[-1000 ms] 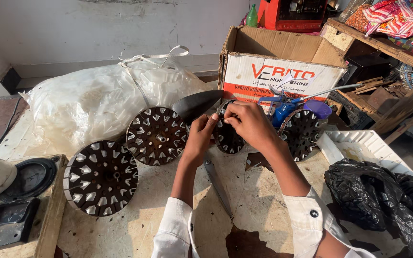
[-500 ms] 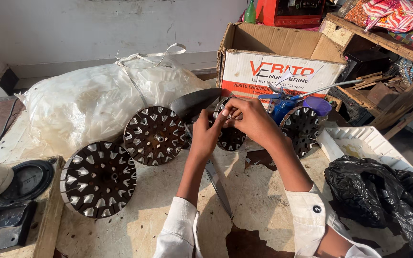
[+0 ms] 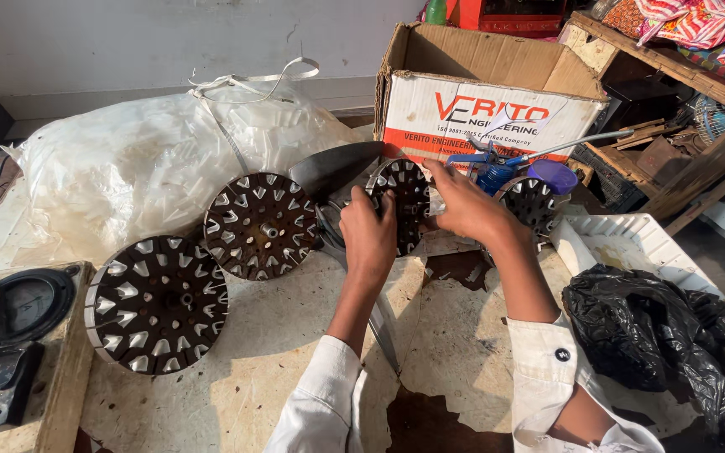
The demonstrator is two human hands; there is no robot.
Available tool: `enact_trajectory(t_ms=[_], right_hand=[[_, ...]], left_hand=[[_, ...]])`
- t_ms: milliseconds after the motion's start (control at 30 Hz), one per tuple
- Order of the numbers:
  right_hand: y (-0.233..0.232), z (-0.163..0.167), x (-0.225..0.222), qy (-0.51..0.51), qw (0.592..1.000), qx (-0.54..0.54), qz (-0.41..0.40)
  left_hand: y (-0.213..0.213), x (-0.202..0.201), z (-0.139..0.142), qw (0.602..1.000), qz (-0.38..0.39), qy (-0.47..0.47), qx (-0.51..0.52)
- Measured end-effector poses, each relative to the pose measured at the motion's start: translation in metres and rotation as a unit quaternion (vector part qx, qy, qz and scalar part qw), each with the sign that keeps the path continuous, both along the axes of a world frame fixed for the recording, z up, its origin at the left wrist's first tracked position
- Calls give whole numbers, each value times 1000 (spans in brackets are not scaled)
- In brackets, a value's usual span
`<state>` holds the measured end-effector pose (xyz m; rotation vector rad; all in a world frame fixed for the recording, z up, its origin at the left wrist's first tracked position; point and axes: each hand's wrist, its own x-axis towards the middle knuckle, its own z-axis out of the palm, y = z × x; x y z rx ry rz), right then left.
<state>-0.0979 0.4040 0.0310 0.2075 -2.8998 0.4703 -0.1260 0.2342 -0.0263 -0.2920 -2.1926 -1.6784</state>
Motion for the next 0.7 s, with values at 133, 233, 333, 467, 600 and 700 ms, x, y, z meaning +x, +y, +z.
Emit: enact_trajectory(t_ms=[133, 233, 333, 467, 600, 700], right_hand=[[6, -15, -10, -69, 996, 27, -49], [11, -22, -14, -79, 994, 21, -67], [17, -26, -17, -89, 990, 20, -108], [21, -37, -22, -45, 995, 55, -77], [12, -60, -28, -104, 973, 167, -125], [8, -77, -29, -31, 986, 85, -140]], left_hand=[[4, -9, -12, 998, -4, 58, -13], [4, -14, -16, 985, -13, 171, -34], [-9, -23, -9, 987, -54, 143, -42], [-48, -32, 9, 991, -44, 107, -67], [-64, -27, 17, 993, -23, 113, -29], [-53, -21, 14, 998, -58, 20, 22]])
